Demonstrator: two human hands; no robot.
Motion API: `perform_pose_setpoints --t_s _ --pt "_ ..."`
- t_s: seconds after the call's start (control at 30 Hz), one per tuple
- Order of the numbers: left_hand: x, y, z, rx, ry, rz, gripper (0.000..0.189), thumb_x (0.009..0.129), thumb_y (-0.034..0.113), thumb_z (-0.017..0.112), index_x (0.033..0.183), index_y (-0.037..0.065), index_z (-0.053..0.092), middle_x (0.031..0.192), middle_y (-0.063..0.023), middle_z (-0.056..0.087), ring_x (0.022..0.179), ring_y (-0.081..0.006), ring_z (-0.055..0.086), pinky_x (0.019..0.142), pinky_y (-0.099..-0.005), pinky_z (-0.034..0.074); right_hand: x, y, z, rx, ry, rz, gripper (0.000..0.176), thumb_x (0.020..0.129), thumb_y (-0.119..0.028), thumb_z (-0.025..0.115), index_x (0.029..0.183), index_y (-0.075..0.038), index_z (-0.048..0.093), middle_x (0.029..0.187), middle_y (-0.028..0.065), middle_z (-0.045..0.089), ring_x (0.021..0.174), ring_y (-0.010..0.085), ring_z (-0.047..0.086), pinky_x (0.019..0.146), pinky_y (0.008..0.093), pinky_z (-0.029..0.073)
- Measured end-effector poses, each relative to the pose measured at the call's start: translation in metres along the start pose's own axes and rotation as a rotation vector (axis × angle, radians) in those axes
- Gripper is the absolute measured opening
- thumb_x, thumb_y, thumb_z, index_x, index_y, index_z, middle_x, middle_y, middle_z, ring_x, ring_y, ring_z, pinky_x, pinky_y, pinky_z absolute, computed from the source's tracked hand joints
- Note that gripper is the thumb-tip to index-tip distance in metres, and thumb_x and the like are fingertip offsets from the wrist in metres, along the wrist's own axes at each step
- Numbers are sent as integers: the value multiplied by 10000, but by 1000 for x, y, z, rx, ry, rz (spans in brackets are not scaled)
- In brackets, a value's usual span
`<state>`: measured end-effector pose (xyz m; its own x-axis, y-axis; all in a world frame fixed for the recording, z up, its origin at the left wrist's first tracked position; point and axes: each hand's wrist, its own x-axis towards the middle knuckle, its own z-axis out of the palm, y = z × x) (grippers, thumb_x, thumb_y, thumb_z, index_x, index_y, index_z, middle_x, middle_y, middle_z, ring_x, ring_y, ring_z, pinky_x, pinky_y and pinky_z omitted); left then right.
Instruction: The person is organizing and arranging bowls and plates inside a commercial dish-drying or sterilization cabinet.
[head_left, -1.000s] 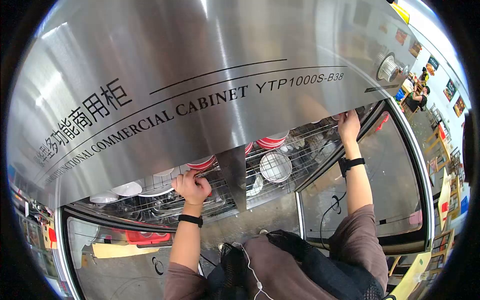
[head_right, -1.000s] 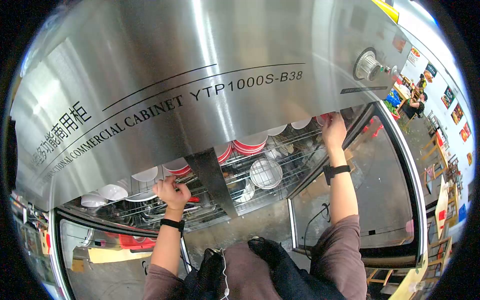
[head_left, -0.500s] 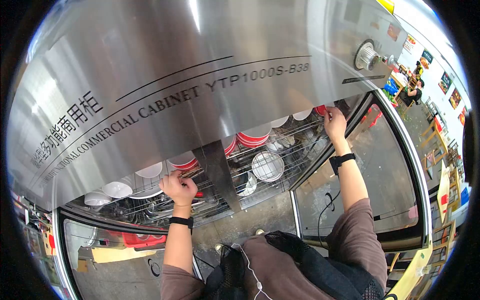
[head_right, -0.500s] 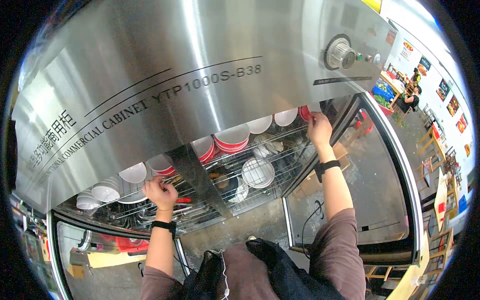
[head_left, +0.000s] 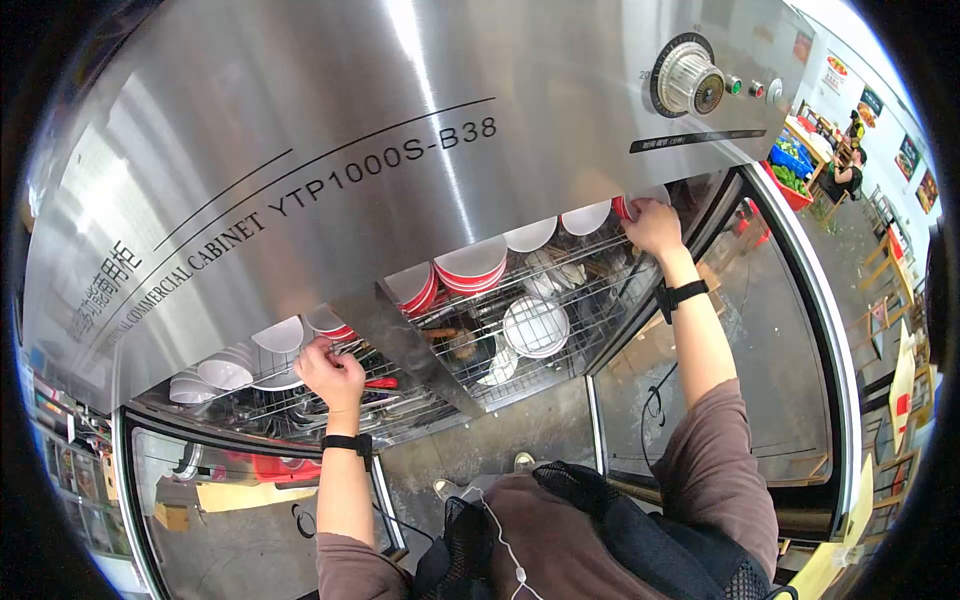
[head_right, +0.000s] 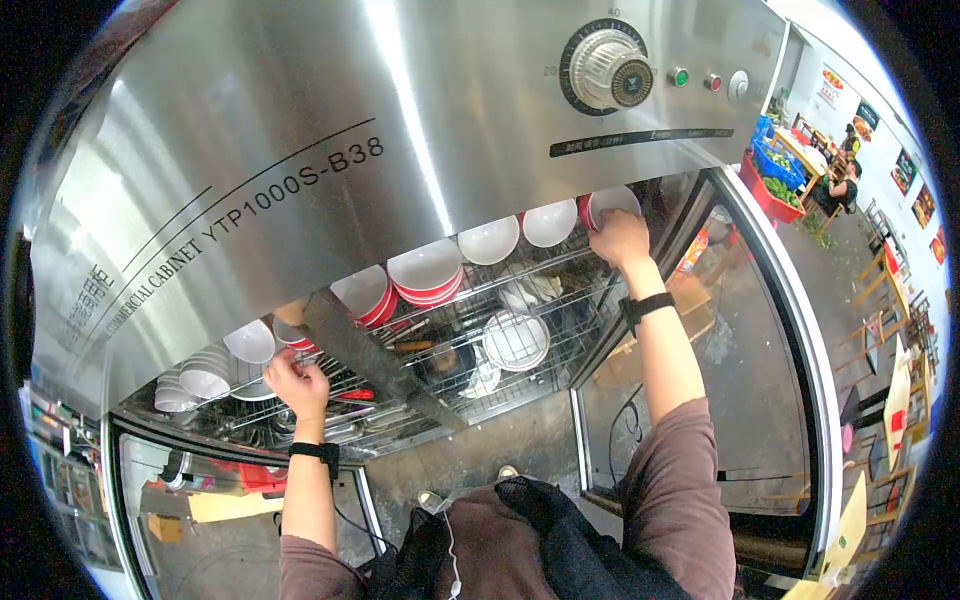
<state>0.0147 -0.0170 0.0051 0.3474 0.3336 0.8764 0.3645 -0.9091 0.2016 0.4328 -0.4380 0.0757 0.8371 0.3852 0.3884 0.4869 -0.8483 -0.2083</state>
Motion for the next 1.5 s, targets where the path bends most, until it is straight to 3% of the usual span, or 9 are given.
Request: perform_pose_setpoints --t_s 0.23,0.43,0.73,0.87,1.1,1.23,1.3,1.43,1.5 --pt "-1 -1 1 10 -12 -11 295 674 8 580 967 36 567 827 -107 587 760 -322 540 809 -452 381 29 22 29 116 -68 -169 456 865 -225 712 1260 -9 642 1178 284 684 1146 440 638 979 475 527" --pt "1 -1 3 12 28 12 296 658 4 573 952 43 563 850 -110 609 750 -324 531 790 -448 376 45 26 20 208 -377 -15 721 871 -206 716 1503 8 445 1531 263 470 1438 385 438 1200 422 361" --pt "1 -5 8 2 101 77 280 646 2 573 920 59 575 838 -106 615 731 -320 527 760 -443 369 41 27 29 172 -179 -262 685 797 -247 804 1388 -1 558 1442 260 554 1365 409 499 1160 434 401" --pt "1 -7 8 -27 76 62 278 641 7 576 912 67 585 792 -91 590 703 -312 513 722 -440 350 20 1 -3 192 -167 -111 474 811 -312 792 1170 -15 711 1226 236 684 1182 420 615 1041 471 485" --pt "0 -12 7 -93 74 82 282 647 -3 566 918 70 594 782 -72 594 680 -301 495 715 -436 338 -9 -29 -32 1 -2 7 384 823 -272 797 1118 -36 731 1123 191 728 1060 388 682 933 462 550" --pt "-2 -19 10 -141 79 116 296 654 -2 572 938 77 599 787 -65 592 678 -297 492 703 -433 324 -36 -91 -57 57 196 -78 305 841 -254 767 1048 -35 722 1042 178 732 954 383 692 841 464 563" --pt "-3 -19 8 -168 54 105 304 658 -2 574 950 76 601 780 -66 584 683 -301 497 704 -437 323 -45 -114 -54 162 96 -180 244 841 -200 760 1027 -47 719 1009 181 716 962 391 687 825 455 558" --pt "1 -17 4 -209 45 110 308 668 -3 578 964 75 607 787 -73 584 701 -305 508 708 -442 326 -66 -175 -59 253 193 -551 204 841 -132 737 1021 -37 716 1025 175 708 952 393 683 825 452 557" --pt "3 -16 1 -213 39 120 320 674 -5 582 984 71 604 812 -75 595 713 -309 512 718 -446 336 -66 -185 -57 139 184 -467 197 844 -147 719 1015 -49 720 983 168 713 921 390 689 796 466 560"
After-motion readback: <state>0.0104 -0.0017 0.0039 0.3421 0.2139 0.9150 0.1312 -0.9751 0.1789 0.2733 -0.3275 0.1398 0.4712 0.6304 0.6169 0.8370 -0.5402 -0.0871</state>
